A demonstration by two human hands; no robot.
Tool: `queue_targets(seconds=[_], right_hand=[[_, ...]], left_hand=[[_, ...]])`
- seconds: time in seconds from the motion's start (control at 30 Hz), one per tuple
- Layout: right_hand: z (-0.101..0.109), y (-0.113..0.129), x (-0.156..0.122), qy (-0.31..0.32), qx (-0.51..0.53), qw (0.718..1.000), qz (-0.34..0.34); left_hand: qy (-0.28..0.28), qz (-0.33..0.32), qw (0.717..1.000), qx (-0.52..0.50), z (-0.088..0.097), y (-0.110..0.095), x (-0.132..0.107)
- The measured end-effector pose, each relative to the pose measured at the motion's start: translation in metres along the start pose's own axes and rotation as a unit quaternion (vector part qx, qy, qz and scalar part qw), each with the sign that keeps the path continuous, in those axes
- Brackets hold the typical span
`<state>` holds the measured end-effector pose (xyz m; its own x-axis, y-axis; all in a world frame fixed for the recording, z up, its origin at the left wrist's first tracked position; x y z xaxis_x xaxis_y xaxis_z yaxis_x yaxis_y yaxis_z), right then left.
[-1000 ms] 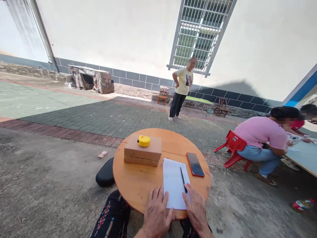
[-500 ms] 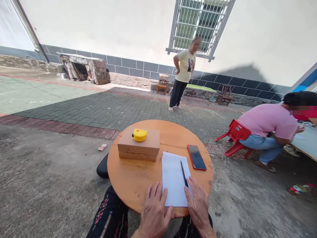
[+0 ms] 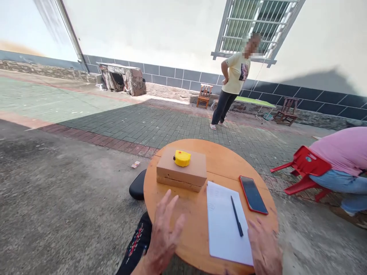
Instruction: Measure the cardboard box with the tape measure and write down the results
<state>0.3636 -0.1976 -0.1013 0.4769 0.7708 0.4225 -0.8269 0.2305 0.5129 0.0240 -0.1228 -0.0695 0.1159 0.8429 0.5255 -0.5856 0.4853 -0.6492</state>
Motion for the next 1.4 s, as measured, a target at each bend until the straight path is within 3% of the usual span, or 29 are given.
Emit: queue_targets(seconds=[0.1, 0.2, 0.4, 0.5, 0.6, 0.67, 0.77, 0.83, 0.9, 0.97, 1.03, 1.13, 1.27, 1.4], right_hand=[[0.011, 0.056, 0.017, -0.040, 0.024, 0.997, 0.065], [0.003, 0.126, 0.038, -0.013, 0.068, 0.991, 0.117], [-0.047, 0.247, 0.084, 0.053, 0.111, 0.975, 0.186], [-0.089, 0.286, 0.109, 0.098, 0.054, 0.976, 0.187], [-0.122, 0.306, 0.120, 0.160, 0.010, 0.969, 0.188], [-0.118, 0.307, 0.117, 0.164, 0.035, 0.968, 0.184], [-0.080, 0.286, 0.099, 0.151, 0.197, 0.958, 0.143], [-0.051, 0.255, 0.082, 0.140, 0.318, 0.935, 0.071], [-0.023, 0.215, 0.066, 0.081, 0.402, 0.912, -0.016], [-0.009, 0.177, 0.050, 0.025, 0.486, 0.868, -0.103], [-0.015, 0.152, 0.034, 0.019, 0.542, 0.823, -0.170], [-0.034, 0.140, 0.017, 0.043, 0.571, 0.790, -0.221], [-0.044, 0.140, 0.009, 0.045, 0.613, 0.749, -0.246], [-0.033, 0.138, 0.008, 0.044, 0.673, 0.689, -0.267]], left_hand=[[-0.061, 0.064, 0.996, -0.026, 0.036, 0.037, 0.043], [-0.066, 0.102, 0.990, -0.076, 0.045, 0.067, 0.089], [-0.018, 0.166, 0.975, -0.147, 0.022, 0.109, 0.152], [-0.012, 0.176, 0.973, -0.151, 0.009, 0.117, 0.162], [-0.013, 0.173, 0.973, -0.150, 0.005, 0.115, 0.158], [-0.013, 0.165, 0.974, -0.154, 0.008, 0.110, 0.148], [-0.017, 0.161, 0.972, -0.172, 0.018, 0.104, 0.119], [-0.037, 0.164, 0.967, -0.192, 0.027, 0.104, 0.093], [-0.057, 0.176, 0.955, -0.230, 0.032, 0.106, 0.063], [-0.062, 0.197, 0.948, -0.241, 0.033, 0.108, 0.036], [-0.054, 0.206, 0.952, -0.220, 0.032, 0.106, 0.015], [-0.042, 0.191, 0.960, -0.200, 0.029, 0.096, 0.002], [-0.032, 0.186, 0.960, -0.208, 0.026, 0.086, 0.005], [0.002, 0.189, 0.964, -0.186, 0.027, 0.082, 0.009]])
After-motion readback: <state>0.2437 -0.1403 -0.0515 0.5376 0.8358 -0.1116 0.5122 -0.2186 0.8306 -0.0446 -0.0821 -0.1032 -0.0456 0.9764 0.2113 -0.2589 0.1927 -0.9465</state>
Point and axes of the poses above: each hand's wrist, its own x-axis towards the middle knuckle, its own z-axis out of the back of the hand, y = z × x, the point moved 9 cm from there along x, towards the middle knuckle, and after that the axes turned 6 degrees about -z, right-handed, at the moved point
